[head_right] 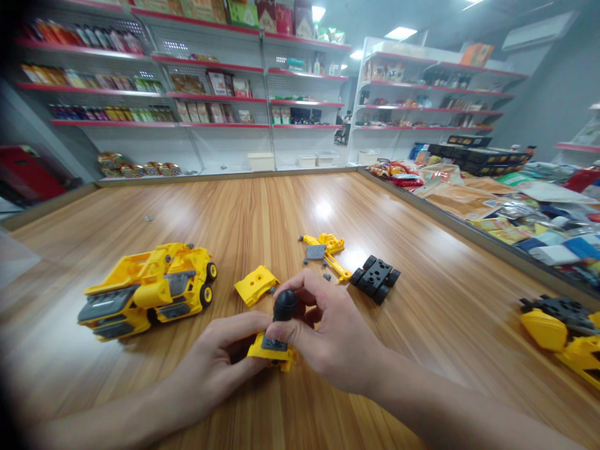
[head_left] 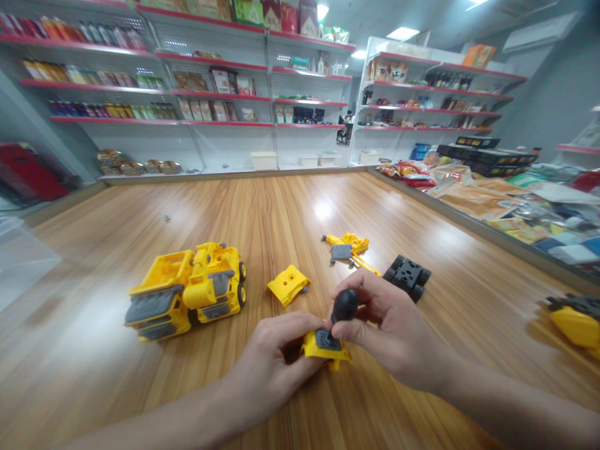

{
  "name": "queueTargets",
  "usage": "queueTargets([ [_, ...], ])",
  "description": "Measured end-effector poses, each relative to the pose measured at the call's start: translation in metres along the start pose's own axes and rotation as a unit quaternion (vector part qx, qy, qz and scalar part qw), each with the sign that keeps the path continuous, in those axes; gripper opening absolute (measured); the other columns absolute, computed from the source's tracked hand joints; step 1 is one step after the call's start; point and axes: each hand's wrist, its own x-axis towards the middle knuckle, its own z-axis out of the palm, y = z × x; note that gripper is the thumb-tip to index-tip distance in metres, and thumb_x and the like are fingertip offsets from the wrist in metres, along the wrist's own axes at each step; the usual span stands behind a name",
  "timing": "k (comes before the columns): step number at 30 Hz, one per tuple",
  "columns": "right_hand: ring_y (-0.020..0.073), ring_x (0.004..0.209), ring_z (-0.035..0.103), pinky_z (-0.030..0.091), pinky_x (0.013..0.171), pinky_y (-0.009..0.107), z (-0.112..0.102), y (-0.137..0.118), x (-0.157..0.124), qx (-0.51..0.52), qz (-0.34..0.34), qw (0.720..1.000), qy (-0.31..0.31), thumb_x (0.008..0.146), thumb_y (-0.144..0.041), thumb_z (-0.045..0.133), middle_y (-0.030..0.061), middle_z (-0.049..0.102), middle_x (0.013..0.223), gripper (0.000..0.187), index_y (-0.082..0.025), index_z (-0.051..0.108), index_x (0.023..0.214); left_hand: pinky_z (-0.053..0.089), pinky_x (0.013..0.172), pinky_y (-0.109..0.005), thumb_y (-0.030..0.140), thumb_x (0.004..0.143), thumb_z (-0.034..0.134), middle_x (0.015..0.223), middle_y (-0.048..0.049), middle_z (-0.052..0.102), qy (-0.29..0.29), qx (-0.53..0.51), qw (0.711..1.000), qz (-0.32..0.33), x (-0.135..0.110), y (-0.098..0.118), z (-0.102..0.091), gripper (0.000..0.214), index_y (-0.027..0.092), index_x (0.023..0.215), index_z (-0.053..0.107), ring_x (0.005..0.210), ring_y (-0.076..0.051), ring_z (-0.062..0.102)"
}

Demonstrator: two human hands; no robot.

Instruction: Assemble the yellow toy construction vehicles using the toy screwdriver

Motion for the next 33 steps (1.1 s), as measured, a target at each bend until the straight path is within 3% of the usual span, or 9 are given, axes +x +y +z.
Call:
queueTargets([
  [10, 0.0141, 0.077, 0.059, 0.049, 0.063, 0.025, 0.005, 0.007, 0.001, 0.013, -0.007, 0.999, 0.032, 0.091, -0.032, 0.063, 0.0023, 0.059, 0.088, 0.02, -0.021, 0.053, 0.104, 0.053, 0.077, -0.029, 0.029, 0.089, 0.062, 0.092, -0.0071, 0.073, -0.001, -0.045, 0.999, -0.028, 0.0, -0.006, 0.003, 0.021, 0.017, 0.105, 0.07, 0.084, -0.02, 0.068],
  [14, 0.0137, 0.073, 0.058, 0.048, 0.061, 0.025, -0.004, 0.008, 0.006, -0.015, -0.026, 0.992, 0.119, 0.096, -0.037, 0.054, 0.0028, 0.059, 0.09, 0.021, -0.022, 0.051, 0.11, 0.054, 0.081, -0.03, 0.028, 0.09, 0.061, 0.098, -0.0079, 0.072, -0.001, -0.067, 0.997, -0.032, -0.002, -0.011, 0.005, 0.023, 0.018, 0.11, 0.068, 0.088, -0.02, 0.069],
  [16, 0.0149, 0.072, 0.059, 0.048, 0.063, 0.028, -0.017, 0.004, 0.009, -0.096, -0.035, 0.978, 0.184, 0.098, -0.037, 0.05, 0.0034, 0.06, 0.089, 0.018, -0.021, 0.05, 0.108, 0.055, 0.086, -0.032, 0.025, 0.089, 0.062, 0.105, -0.008, 0.072, 0.004, -0.062, 0.998, -0.024, -0.004, -0.012, 0.005, 0.027, 0.021, 0.115, 0.066, 0.094, -0.021, 0.069],
  [18, 0.017, 0.07, 0.06, 0.045, 0.064, 0.03, -0.035, 0.0, 0.014, -0.264, -0.031, 0.934, 0.238, 0.098, -0.032, 0.047, 0.0044, 0.061, 0.088, 0.016, -0.021, 0.049, 0.11, 0.054, 0.091, -0.034, 0.019, 0.087, 0.062, 0.115, -0.0075, 0.07, 0.016, -0.052, 0.998, -0.018, -0.005, -0.012, 0.005, 0.034, 0.024, 0.121, 0.063, 0.101, -0.022, 0.069],
  [20, 0.0223, 0.075, 0.061, 0.041, 0.063, 0.032, -0.053, -0.002, 0.018, -0.452, 0.011, 0.857, 0.247, 0.095, -0.026, 0.048, 0.0081, 0.063, 0.087, 0.015, -0.019, 0.05, 0.107, 0.052, 0.097, -0.035, 0.011, 0.086, 0.059, 0.122, -0.0065, 0.069, 0.022, -0.044, 0.999, -0.011, -0.006, -0.013, 0.005, 0.045, 0.027, 0.128, 0.059, 0.109, -0.022, 0.067],
  [23, 0.0271, 0.072, 0.064, 0.032, 0.056, 0.032, -0.074, 0.0, 0.024, -0.615, 0.125, 0.75, 0.211, 0.094, -0.024, 0.044, 0.012, 0.065, 0.08, 0.015, -0.015, 0.052, 0.102, 0.05, 0.103, -0.038, 0.004, 0.083, 0.056, 0.129, -0.0064, 0.065, 0.016, -0.041, 0.999, -0.011, -0.007, -0.018, 0.006, 0.059, 0.028, 0.137, 0.052, 0.118, -0.023, 0.063],
  [25, 0.0283, 0.07, 0.065, 0.029, 0.054, 0.032, -0.082, 0.005, 0.026, -0.656, 0.2, 0.708, 0.166, 0.093, -0.023, 0.044, 0.0142, 0.066, 0.077, 0.015, -0.013, 0.053, 0.098, 0.051, 0.102, -0.038, 0.005, 0.083, 0.056, 0.131, -0.0071, 0.064, 0.011, -0.051, 0.998, -0.024, -0.008, -0.022, 0.008, 0.061, 0.028, 0.139, 0.049, 0.118, -0.023, 0.064],
  [31, 0.0334, 0.073, 0.069, 0.031, 0.053, 0.033, -0.086, 0.008, 0.024, -0.679, 0.247, 0.683, 0.108, 0.088, -0.022, 0.048, 0.0173, 0.068, 0.077, 0.015, -0.012, 0.059, 0.091, 0.052, 0.102, -0.037, 0.012, 0.085, 0.062, 0.127, -0.0072, 0.067, 0.012, -0.128, 0.989, -0.08, -0.007, -0.027, 0.013, 0.047, 0.024, 0.13, 0.056, 0.115, -0.023, 0.065],
  [33, 0.0358, 0.073, 0.068, 0.031, 0.053, 0.033, -0.083, 0.003, 0.022, -0.669, 0.242, 0.697, 0.093, 0.087, -0.022, 0.048, 0.0195, 0.067, 0.077, 0.017, -0.011, 0.06, 0.091, 0.051, 0.105, -0.038, 0.014, 0.084, 0.066, 0.125, -0.0054, 0.068, 0.012, -0.14, 0.986, -0.094, -0.006, -0.024, 0.012, 0.043, 0.025, 0.125, 0.059, 0.116, -0.023, 0.065],
])
